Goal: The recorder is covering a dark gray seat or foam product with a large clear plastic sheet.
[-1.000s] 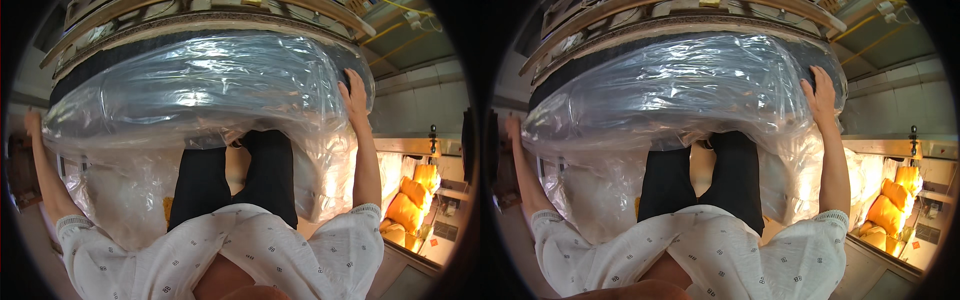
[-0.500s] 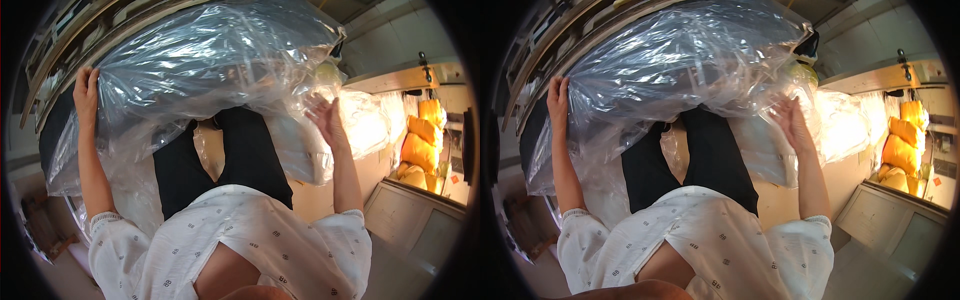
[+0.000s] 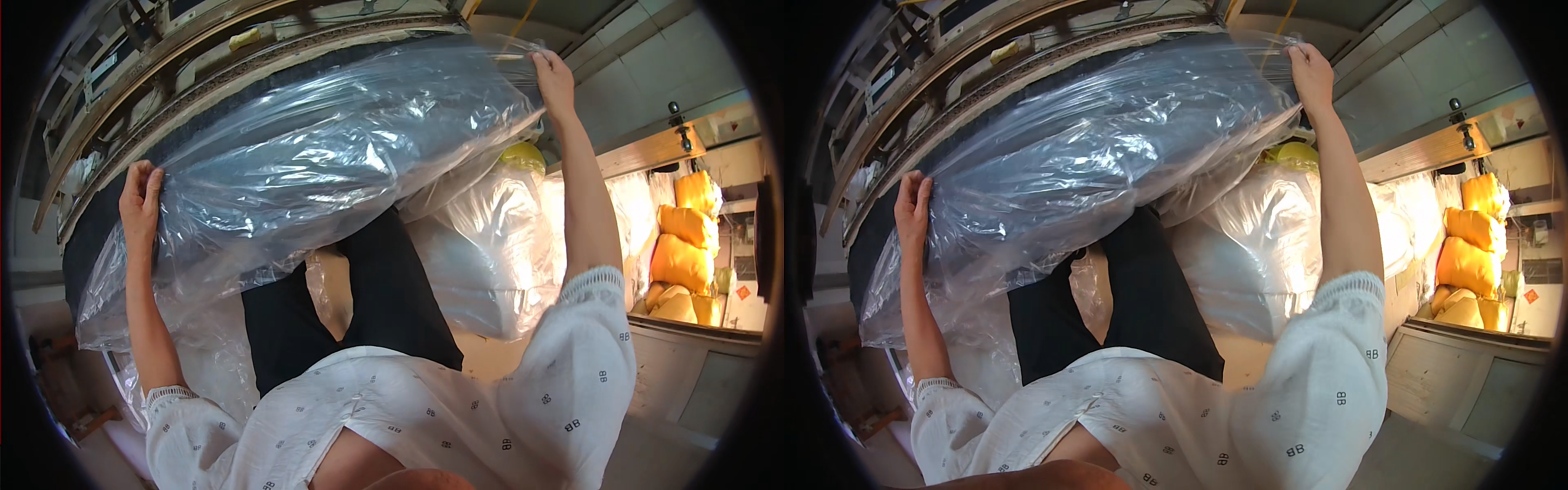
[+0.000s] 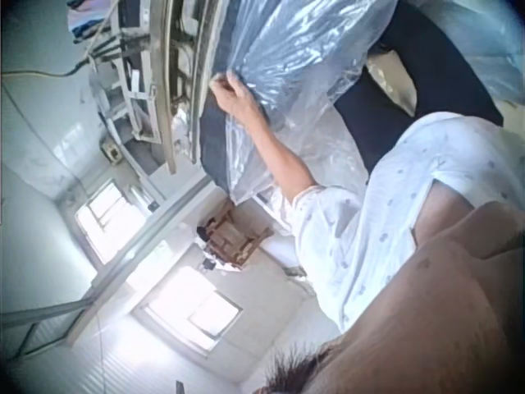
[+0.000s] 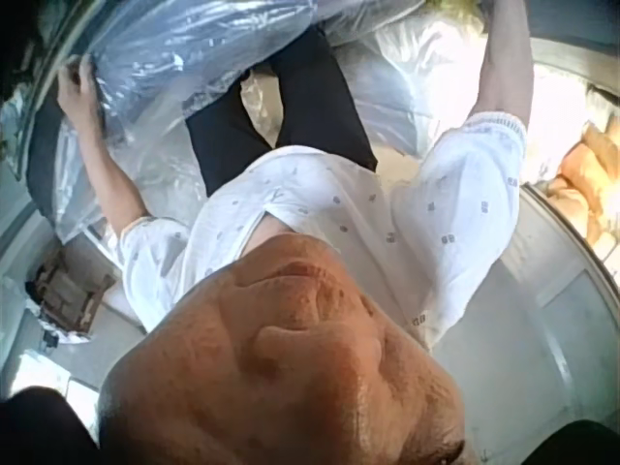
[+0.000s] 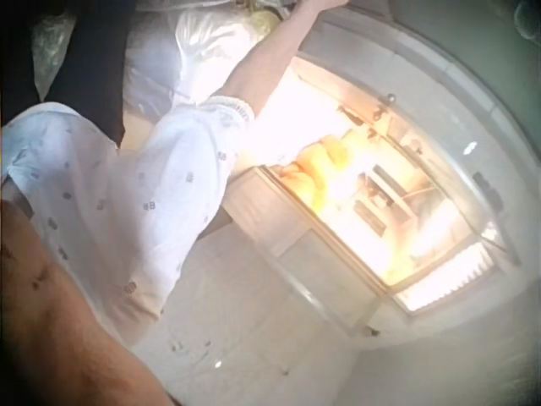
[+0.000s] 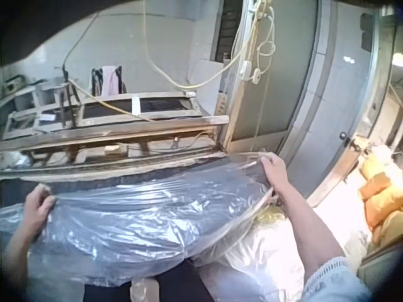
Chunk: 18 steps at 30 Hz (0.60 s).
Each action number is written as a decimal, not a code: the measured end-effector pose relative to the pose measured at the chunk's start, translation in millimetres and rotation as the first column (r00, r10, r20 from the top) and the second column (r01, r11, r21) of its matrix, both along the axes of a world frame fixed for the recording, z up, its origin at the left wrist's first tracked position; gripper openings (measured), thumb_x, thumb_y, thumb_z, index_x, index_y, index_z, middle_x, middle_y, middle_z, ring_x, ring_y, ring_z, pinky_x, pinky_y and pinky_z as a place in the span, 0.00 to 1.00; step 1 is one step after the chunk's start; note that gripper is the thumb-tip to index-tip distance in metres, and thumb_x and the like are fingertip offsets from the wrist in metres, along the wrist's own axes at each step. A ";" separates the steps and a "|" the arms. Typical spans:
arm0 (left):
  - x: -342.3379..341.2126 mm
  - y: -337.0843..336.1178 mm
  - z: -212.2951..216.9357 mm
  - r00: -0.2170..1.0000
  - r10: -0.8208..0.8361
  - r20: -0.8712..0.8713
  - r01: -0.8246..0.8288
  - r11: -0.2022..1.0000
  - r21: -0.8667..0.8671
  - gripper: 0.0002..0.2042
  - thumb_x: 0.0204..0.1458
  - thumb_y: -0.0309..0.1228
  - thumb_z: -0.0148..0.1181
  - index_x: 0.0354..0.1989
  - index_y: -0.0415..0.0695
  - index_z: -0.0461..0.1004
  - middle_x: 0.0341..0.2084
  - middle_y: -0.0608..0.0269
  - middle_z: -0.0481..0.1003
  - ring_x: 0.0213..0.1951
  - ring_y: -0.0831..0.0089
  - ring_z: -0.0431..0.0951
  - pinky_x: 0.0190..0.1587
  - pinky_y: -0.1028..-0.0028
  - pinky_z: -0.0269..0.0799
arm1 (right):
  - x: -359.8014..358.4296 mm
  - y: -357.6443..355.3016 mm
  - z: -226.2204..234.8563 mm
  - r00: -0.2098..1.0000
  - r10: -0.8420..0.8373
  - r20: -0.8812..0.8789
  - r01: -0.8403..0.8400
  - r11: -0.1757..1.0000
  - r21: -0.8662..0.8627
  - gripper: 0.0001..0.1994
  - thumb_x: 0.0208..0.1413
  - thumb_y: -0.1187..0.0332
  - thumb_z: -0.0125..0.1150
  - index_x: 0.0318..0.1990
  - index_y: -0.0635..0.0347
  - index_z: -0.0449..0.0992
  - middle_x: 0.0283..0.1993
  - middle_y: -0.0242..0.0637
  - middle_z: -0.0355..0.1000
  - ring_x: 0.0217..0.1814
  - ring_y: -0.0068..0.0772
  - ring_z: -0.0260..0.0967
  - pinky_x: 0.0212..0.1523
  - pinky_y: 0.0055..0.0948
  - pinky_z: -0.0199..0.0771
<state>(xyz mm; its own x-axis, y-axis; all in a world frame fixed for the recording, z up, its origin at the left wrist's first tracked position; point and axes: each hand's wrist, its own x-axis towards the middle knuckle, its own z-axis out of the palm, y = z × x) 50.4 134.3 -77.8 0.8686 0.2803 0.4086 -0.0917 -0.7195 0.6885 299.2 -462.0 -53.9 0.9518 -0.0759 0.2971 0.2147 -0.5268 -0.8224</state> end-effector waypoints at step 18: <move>-203.5 46.9 20.9 0.932 0.318 0.175 -0.355 0.895 0.269 0.03 0.51 0.24 0.57 0.30 0.37 0.71 0.24 0.71 0.65 0.26 0.84 0.61 0.31 0.87 0.57 | -65.8 125.7 -16.6 0.908 0.238 0.345 0.027 0.789 -0.614 0.08 0.51 0.63 0.55 0.37 0.51 0.73 0.31 0.35 0.68 0.31 0.40 0.69 0.31 0.36 0.68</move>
<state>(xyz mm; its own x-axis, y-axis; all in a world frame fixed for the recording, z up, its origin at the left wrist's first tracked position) -153.1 181.1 -56.9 0.6810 0.3987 0.6142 0.1215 -0.8887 0.4421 233.4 -336.4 -70.5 0.7380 0.3347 0.5860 0.5246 -0.8307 -0.1863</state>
